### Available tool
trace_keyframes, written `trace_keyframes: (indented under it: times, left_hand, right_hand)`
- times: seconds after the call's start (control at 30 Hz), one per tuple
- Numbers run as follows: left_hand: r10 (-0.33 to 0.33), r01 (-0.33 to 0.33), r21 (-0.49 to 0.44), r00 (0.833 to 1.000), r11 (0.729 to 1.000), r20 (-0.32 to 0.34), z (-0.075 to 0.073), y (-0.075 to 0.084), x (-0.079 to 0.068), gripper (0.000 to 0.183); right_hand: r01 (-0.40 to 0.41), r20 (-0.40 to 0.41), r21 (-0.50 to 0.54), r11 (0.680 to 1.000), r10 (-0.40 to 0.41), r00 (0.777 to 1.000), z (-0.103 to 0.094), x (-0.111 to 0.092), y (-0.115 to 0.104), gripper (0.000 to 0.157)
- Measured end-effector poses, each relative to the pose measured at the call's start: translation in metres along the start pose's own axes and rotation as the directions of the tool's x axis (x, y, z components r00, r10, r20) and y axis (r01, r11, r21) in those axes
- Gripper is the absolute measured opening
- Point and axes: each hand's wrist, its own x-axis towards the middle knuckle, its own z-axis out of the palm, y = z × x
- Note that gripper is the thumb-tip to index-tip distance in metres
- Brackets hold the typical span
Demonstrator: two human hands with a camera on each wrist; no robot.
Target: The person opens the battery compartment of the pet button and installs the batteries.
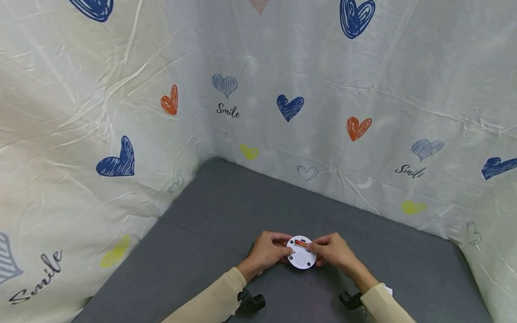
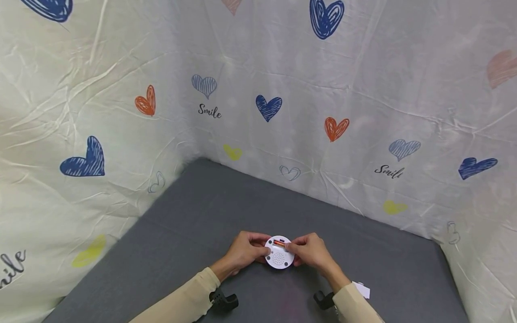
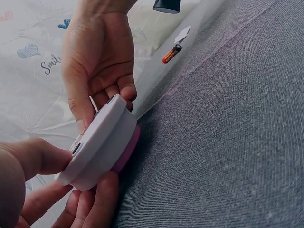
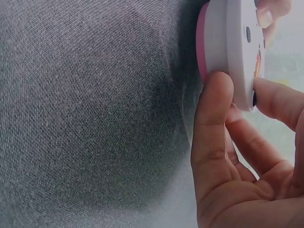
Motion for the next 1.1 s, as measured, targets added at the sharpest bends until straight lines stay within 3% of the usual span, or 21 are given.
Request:
trace_keyframes:
  times: [0.3, 0.7, 1.1]
  left_hand:
    - [-0.012, 0.012, 0.001, 1.000, 1.000, -0.004, 0.002, -0.002, 0.001, 0.032]
    - [0.000, 0.000, -0.005, 1.000, 1.000, -0.019, 0.003, 0.000, 0.000, 0.035]
    - [0.000, 0.000, 0.002, 1.000, 1.000, -0.019, 0.002, -0.001, 0.001, 0.035]
  right_hand:
    - [0.009, -0.026, -0.010, 1.000, -0.010, 1.000, -0.008, -0.004, 0.000, 0.029]
    - [0.006, -0.119, -0.055, 0.998, -0.013, 0.993, -0.057, -0.023, -0.003, 0.037]
    - [-0.040, -0.144, -0.131, 0.991, 0.021, 0.989, -0.093, -0.045, 0.009, 0.040]
